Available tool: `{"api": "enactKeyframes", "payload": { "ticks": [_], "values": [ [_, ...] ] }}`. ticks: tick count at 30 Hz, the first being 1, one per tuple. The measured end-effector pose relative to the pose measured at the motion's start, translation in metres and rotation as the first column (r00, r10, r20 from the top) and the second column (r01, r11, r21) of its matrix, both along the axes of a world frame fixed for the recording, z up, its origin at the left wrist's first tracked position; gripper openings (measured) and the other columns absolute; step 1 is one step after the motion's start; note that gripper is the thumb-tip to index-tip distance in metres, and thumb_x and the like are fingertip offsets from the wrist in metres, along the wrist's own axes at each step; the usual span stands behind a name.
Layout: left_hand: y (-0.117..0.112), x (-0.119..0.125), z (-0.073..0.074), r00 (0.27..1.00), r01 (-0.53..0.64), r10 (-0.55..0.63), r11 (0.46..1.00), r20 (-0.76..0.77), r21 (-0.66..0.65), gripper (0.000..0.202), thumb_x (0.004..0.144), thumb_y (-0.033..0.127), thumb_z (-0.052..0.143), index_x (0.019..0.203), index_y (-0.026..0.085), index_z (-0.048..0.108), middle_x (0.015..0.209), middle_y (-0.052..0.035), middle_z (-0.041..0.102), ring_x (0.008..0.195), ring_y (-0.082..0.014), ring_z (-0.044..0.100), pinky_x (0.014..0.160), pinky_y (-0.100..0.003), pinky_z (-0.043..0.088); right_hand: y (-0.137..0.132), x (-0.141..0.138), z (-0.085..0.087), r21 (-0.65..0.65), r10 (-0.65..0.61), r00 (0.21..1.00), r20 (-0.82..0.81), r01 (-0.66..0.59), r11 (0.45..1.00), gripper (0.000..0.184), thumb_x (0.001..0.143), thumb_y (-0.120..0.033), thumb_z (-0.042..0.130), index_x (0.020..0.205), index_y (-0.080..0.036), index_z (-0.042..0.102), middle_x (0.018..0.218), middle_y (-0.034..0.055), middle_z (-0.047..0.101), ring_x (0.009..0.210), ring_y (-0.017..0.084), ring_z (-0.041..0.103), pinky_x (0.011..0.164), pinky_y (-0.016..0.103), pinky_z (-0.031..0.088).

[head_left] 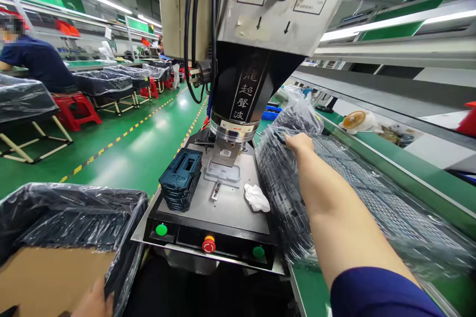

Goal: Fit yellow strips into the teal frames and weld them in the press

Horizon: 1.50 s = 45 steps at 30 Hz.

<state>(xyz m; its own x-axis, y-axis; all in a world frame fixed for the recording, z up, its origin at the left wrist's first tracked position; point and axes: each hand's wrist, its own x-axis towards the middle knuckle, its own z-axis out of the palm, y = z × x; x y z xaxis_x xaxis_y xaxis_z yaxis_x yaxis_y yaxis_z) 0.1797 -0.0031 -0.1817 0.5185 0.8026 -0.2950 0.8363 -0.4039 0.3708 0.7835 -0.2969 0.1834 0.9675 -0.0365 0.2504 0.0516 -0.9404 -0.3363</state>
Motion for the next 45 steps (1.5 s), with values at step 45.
{"api": "enactKeyframes", "payload": {
  "ticks": [45],
  "values": [
    [-0.047, 0.006, 0.069, 0.813, -0.179, 0.034, 0.964, 0.581, 0.194, 0.047, 0.084, 0.043, 0.054, 0.118, 0.012, 0.053, 0.126, -0.0189, 0.053, 0.125, -0.0335, 0.049, 0.109, -0.049, 0.037, 0.048, -0.337, -0.056, -0.391, 0.818, -0.008, 0.575, -0.881, 0.266, 0.017, 0.101, -0.021, 0.048, 0.103, -0.014, 0.063, 0.080, 0.0071, 0.067, 0.074, 0.018, 0.062, 0.071, 0.029, 0.047]
  ]
}}
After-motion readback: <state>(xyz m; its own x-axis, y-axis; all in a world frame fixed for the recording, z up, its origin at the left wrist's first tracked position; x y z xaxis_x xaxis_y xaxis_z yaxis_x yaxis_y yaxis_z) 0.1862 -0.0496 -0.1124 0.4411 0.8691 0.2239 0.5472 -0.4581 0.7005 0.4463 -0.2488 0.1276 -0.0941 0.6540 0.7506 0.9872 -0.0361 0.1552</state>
